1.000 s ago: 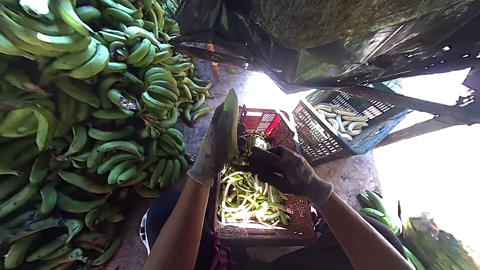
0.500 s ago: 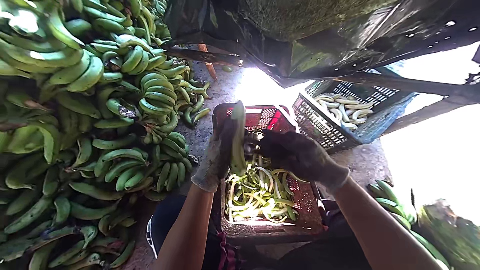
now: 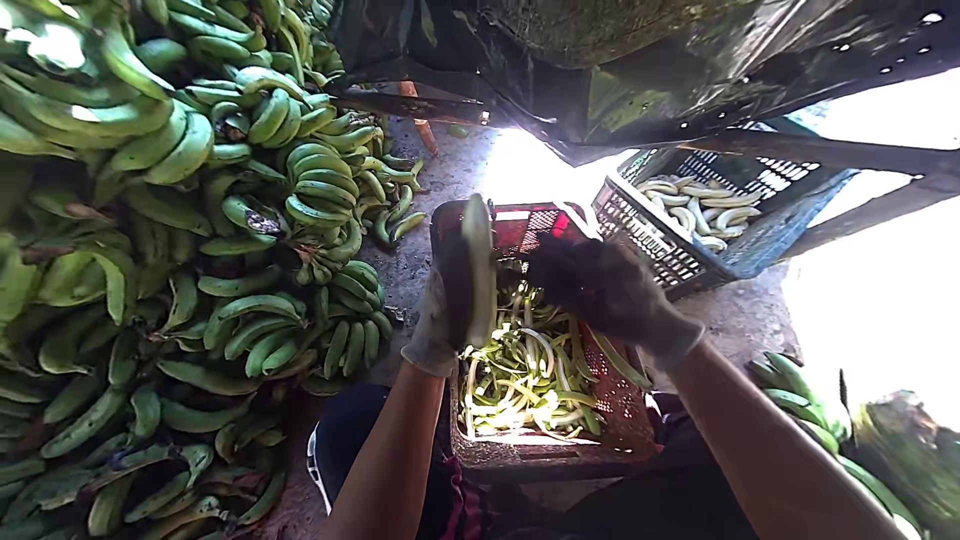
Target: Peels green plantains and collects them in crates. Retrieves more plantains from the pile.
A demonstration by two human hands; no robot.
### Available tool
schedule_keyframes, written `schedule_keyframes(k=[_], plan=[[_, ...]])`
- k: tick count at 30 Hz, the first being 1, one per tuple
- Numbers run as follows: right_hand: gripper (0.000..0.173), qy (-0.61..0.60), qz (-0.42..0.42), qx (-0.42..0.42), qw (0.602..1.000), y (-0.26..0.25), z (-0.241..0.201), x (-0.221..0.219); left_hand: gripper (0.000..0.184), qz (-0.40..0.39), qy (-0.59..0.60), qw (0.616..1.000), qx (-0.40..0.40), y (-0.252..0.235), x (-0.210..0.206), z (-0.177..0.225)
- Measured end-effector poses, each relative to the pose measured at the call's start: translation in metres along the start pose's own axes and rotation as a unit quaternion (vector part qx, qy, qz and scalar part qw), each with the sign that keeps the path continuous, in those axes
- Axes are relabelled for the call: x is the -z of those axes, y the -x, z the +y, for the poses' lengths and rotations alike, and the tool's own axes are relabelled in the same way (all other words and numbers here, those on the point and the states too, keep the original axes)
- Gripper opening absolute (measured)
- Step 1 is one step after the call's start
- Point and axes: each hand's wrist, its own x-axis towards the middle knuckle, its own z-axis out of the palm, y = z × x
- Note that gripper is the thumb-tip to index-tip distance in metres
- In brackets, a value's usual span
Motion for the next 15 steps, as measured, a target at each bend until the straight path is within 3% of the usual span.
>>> schedule_keyframes(k=[2, 5, 8, 11, 13, 15], plan=[[0.052, -0.001, -0.026, 0.058, 0.998, 0.012, -0.016, -0.019, 0.048, 0.069, 0.028, 0.996, -0.048, -0.008, 0.007, -0.003], [0.055, -0.007, -0.03, 0.082, 0.996, 0.007, -0.019, -0.022, 0.053, 0.071, 0.071, 0.99, -0.1, -0.008, 0.001, 0.002], [0.039, -0.04, -0.004, 0.02, 0.999, -0.01, 0.002, -0.011, 0.044, 0.015, -0.018, 0.999, -0.049, 0.009, -0.015, 0.011], [0.05, -0.047, -0.002, -0.075, 0.996, -0.029, 0.022, 0.005, 0.048, -0.133, -0.062, 0.988, 0.047, 0.015, -0.021, 0.013], [0.056, -0.025, 0.0, -0.095, 0.995, -0.025, 0.018, 0.006, 0.047, -0.134, -0.028, 0.988, 0.071, 0.011, -0.019, 0.009], [0.057, 0.022, 0.0, -0.053, 0.998, -0.011, 0.004, -0.005, 0.041, -0.061, 0.017, 0.997, 0.036, 0.006, -0.008, 0.001]])
